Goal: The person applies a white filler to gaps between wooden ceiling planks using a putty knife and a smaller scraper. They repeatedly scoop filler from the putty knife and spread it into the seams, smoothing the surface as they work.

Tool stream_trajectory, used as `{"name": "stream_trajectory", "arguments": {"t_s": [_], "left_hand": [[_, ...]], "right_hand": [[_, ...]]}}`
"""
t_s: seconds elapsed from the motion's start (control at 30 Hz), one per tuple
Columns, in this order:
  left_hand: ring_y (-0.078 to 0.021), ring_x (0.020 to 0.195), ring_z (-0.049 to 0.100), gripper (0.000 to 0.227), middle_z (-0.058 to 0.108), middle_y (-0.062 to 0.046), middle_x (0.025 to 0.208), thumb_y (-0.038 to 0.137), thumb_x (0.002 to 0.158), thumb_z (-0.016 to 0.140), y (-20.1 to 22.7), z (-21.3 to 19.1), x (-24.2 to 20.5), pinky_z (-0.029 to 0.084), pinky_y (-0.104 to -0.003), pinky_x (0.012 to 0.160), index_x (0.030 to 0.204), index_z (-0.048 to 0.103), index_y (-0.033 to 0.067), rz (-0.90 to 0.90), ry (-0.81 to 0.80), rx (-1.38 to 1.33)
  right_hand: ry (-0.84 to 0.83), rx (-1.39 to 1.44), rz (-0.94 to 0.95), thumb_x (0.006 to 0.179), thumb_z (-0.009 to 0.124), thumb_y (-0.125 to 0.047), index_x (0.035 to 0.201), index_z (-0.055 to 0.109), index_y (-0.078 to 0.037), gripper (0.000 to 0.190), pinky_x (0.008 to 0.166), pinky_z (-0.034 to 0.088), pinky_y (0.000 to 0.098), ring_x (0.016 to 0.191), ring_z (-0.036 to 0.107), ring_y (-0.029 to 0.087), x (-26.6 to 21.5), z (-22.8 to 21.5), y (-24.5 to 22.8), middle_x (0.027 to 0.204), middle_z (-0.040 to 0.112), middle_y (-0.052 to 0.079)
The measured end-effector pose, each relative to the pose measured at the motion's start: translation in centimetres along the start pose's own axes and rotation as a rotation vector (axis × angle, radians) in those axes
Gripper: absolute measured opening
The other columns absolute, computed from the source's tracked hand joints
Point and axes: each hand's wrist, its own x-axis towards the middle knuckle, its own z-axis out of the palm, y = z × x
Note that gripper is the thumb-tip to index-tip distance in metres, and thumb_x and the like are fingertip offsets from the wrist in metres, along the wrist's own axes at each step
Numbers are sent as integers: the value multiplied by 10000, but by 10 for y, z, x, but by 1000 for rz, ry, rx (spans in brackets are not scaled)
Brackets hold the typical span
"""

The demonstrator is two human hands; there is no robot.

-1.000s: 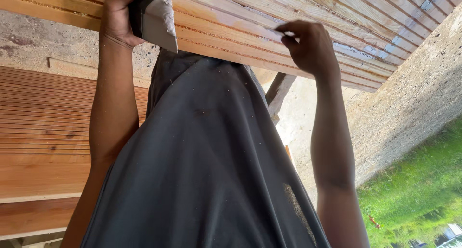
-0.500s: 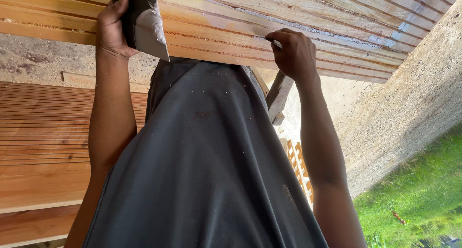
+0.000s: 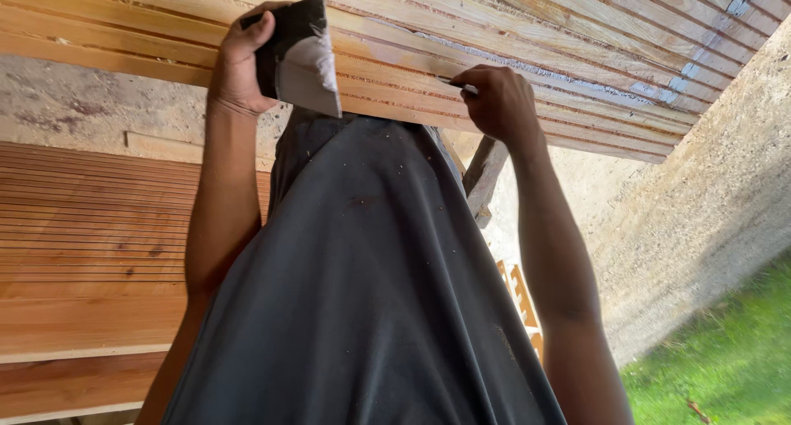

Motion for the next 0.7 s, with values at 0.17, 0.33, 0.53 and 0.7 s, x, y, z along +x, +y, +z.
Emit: {"name": "stream_trajectory", "arguments": {"t_s": [0.17, 0.33, 0.53, 0.7], "left_hand": [[-253, 1083, 722, 508, 729, -141, 1183, 352, 979, 759, 15, 83, 3, 627, -418, 954, 1293, 657, -34, 92, -92, -71], [-249, 1092, 712, 441, 725, -172, 1200, 276, 1040, 703, 10, 171, -26, 602, -405, 985, 1324, 638, -54, 186, -107, -172], [-195, 1162, 677, 379, 716, -139, 1240, 229, 1090, 631, 13, 234, -38, 550, -358, 1059, 1344, 625, -52, 214, -146, -197], [-186, 879, 544, 425, 624, -158, 883, 269, 1111, 516, 27, 259, -27, 463, -321, 819, 1366, 680, -30, 88, -186, 533]], "right_hand": [[166, 694, -243, 1010, 663, -77, 1290, 695, -108, 283, 902, 600, 394, 1071, 708, 205, -36, -51, -20, 1204, 728, 87], [836, 957, -776, 1081, 502, -171, 1415, 615, -163, 353, 1052, 605, 555, 1217, 672, 307, -93, -48, -87, 1359, 657, 83], [965, 339, -692, 963, 581, -40, 1263, 657, -91, 314, 1056, 565, 489, 1240, 631, 395, -82, -66, -72, 1261, 645, 151], [774, 309, -340, 943, 608, 121, 1271, 711, -37, 378, 1112, 577, 419, 1311, 650, 308, -115, -110, -45, 1351, 685, 142]]}}
